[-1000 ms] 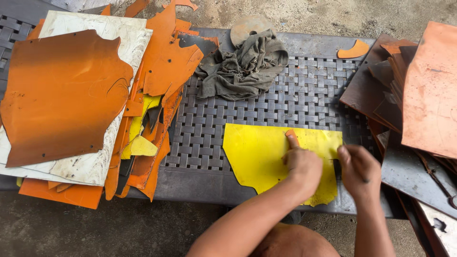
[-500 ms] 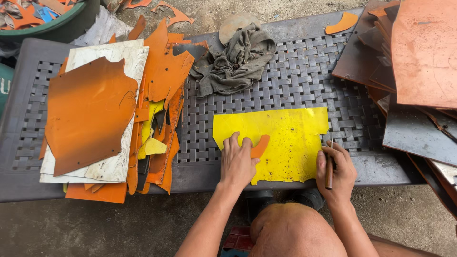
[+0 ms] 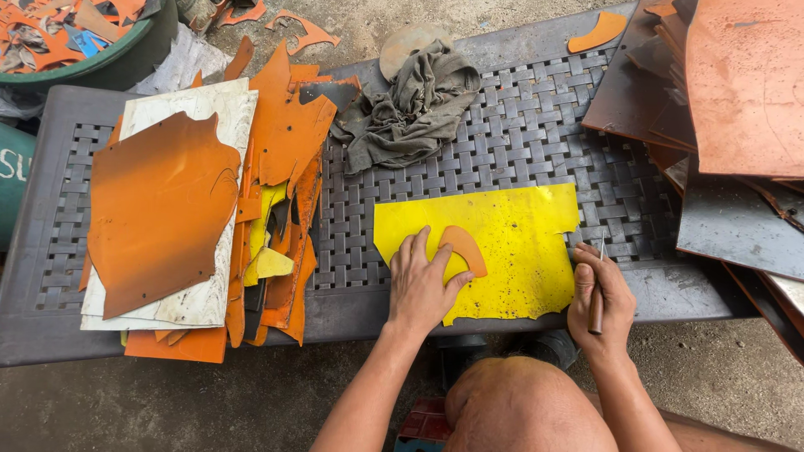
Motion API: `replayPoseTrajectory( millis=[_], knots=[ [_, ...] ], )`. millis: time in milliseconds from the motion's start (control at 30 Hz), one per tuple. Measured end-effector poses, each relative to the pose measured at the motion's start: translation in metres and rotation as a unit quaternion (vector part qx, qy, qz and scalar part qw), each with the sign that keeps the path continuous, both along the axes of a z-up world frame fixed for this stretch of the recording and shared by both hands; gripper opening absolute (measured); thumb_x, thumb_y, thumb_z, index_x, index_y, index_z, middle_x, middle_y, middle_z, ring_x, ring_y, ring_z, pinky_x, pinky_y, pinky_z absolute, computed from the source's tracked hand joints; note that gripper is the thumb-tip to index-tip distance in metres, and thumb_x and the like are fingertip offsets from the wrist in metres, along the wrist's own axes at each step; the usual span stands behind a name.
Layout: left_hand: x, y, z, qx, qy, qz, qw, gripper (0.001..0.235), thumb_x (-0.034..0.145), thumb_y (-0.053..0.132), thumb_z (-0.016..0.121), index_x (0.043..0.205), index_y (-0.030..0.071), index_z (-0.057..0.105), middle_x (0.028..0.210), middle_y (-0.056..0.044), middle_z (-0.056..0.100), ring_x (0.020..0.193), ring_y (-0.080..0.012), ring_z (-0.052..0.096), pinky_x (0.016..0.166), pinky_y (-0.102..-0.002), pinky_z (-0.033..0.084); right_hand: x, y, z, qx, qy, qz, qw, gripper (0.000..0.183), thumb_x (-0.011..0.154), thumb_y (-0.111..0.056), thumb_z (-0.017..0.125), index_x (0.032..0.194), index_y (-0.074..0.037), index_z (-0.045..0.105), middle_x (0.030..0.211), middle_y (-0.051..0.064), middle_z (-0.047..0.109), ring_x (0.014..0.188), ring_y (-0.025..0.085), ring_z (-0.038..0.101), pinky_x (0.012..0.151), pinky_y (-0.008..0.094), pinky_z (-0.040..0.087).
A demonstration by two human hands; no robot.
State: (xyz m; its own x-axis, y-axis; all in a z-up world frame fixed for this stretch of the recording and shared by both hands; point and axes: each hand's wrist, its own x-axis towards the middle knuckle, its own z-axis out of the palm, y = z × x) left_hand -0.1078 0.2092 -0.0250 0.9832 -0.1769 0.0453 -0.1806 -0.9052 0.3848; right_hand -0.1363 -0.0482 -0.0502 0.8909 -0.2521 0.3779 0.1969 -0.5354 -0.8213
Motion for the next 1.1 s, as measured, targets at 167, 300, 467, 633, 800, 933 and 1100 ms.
replayPoseTrajectory(
  millis=[167,300,467,633,800,933,1100],
  knots=[
    [0.02,-0.017,-0.012,-0.003,-0.043,-0.017,0.999,0.06,0.088,0.055,0.069,0.134,0.015,0.068,0.156,-0.028,0.036,0.143,-0.0446,0.031,0.114,-0.065,0.025,0.017,-0.001,0.007,-0.128,0.024,0.066,0.989,0.023,0.094,-0.02,0.071,0.113,-0.006,0.071,0.13,0.013,0.071,0.134,0.032,0.06,0.113,0.044,0.045],
    [0.042,-0.032,-0.016,-0.025,-0.039,-0.033,0.998,0.06,0.087,0.059,0.067,0.134,0.021,0.069,0.159,-0.028,0.032,0.145,-0.0456,0.026,0.114,-0.07,0.018,0.049,-0.001,0.013,-0.229,0.029,0.154,0.961,0.047,0.082,-0.034,0.076,0.121,-0.007,0.07,0.139,0.016,0.065,0.146,0.038,0.044,0.121,0.055,0.026],
    [0.058,-0.049,-0.022,-0.037,-0.041,-0.045,0.997,0.057,0.088,0.063,0.062,0.134,0.03,0.07,0.162,-0.025,0.032,0.149,-0.0435,0.025,0.118,-0.071,0.008,0.07,0.001,0.017,-0.291,0.043,0.188,0.937,0.058,0.082,-0.048,0.073,0.126,-0.01,0.067,0.143,0.014,0.061,0.144,0.035,0.042,0.119,0.059,0.02],
    [0.061,-0.054,-0.028,-0.037,-0.061,-0.039,0.997,0.056,0.092,0.065,0.057,0.137,0.033,0.068,0.163,-0.025,0.03,0.151,-0.0428,0.025,0.121,-0.069,0.005,0.072,0.004,0.013,-0.308,0.052,0.168,0.935,0.049,0.089,-0.045,0.068,0.128,-0.014,0.067,0.145,0.008,0.062,0.148,0.029,0.044,0.123,0.057,0.022],
    [0.06,-0.054,-0.025,-0.036,-0.048,-0.039,0.997,0.057,0.091,0.065,0.057,0.137,0.034,0.068,0.164,-0.025,0.031,0.152,-0.0415,0.026,0.122,-0.068,0.006,0.072,0.003,0.012,-0.318,0.05,0.172,0.931,0.049,0.088,-0.045,0.068,0.128,-0.015,0.068,0.144,0.007,0.063,0.147,0.03,0.044,0.122,0.057,0.023],
    [0.06,-0.053,-0.023,-0.031,-0.048,-0.04,0.998,0.057,0.092,0.064,0.057,0.138,0.033,0.067,0.164,-0.026,0.031,0.152,-0.0422,0.025,0.122,-0.068,0.005,0.072,0.004,0.011,-0.316,0.049,0.166,0.933,0.05,0.087,-0.046,0.069,0.127,-0.016,0.067,0.144,0.007,0.062,0.146,0.029,0.044,0.123,0.057,0.024],
    [0.061,-0.053,-0.024,-0.038,-0.046,-0.037,0.998,0.056,0.092,0.065,0.056,0.138,0.033,0.067,0.164,-0.026,0.031,0.152,-0.0421,0.026,0.122,-0.068,0.005,0.073,0.004,0.009,-0.317,0.054,0.166,0.932,0.051,0.088,-0.045,0.069,0.129,-0.016,0.067,0.143,0.007,0.063,0.147,0.03,0.045,0.122,0.057,0.024]
  ],
)
